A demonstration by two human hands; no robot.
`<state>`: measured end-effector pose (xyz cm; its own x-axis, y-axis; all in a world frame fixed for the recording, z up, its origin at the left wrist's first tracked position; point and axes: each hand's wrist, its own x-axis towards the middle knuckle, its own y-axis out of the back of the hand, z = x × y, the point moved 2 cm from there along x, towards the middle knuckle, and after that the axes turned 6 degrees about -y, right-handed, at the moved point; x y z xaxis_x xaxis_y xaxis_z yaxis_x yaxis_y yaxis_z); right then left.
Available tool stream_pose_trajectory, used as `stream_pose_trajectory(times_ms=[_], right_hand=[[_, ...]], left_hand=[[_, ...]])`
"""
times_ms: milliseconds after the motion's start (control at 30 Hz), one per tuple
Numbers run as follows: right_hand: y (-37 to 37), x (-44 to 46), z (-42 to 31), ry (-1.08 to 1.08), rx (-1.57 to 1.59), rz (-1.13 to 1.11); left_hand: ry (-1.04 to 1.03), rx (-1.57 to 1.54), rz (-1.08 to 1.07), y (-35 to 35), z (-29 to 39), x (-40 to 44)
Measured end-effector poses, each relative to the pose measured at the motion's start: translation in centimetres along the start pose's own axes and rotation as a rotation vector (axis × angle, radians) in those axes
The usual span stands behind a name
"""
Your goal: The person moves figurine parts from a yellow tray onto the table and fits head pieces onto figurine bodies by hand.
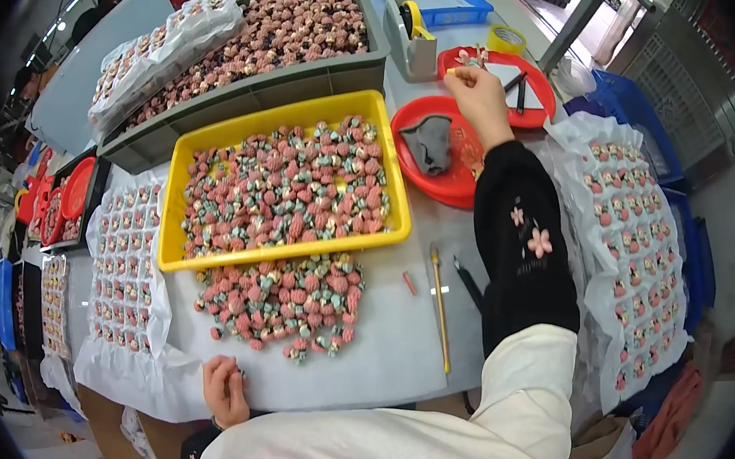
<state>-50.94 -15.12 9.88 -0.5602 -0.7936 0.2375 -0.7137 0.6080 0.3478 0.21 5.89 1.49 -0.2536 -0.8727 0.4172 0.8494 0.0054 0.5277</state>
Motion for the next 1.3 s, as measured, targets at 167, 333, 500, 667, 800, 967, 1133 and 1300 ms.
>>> stream_pose_trajectory(times_ms=[167,333,500,667,800,967,1133,1300], right_hand=[[-2.7,7.9,1.2,-0.276,-0.030,0.030],[-4.5,12.3,2.3,-0.326,-0.088,0.026],[-4.9,14.7,2.0,-0.291,-0.167,-0.064],[-5.0,16.6,1.8,-0.250,-0.241,0.116],[-4.8,16.1,1.4,-0.156,-0.569,-0.076],[-5.1,17.3,3.1,-0.181,-0.383,-0.017],[-6.2,18.2,2.8,-0.109,-0.407,0.079],[-5.9,16.7,1.3,-0.168,-0.434,0.057]], left_hand=[[0.083,0.049,0.072,-0.5,-0.1,-0.2],[0.088,0.129,0.072,-0.7,0.2,-0.1],[0.020,0.185,0.042,-0.5,-0.2,-0.3],[0.035,0.186,0.026,-0.4,-0.4,-0.5],[0.041,0.183,0.023,-0.4,-0.4,-0.5],[0.026,0.191,0.043,-0.4,-0.1,-0.3],[0.036,0.168,0.056,-0.5,-0.2,-0.3],[0.044,0.181,0.060,-0.6,0.0,-0.2]])
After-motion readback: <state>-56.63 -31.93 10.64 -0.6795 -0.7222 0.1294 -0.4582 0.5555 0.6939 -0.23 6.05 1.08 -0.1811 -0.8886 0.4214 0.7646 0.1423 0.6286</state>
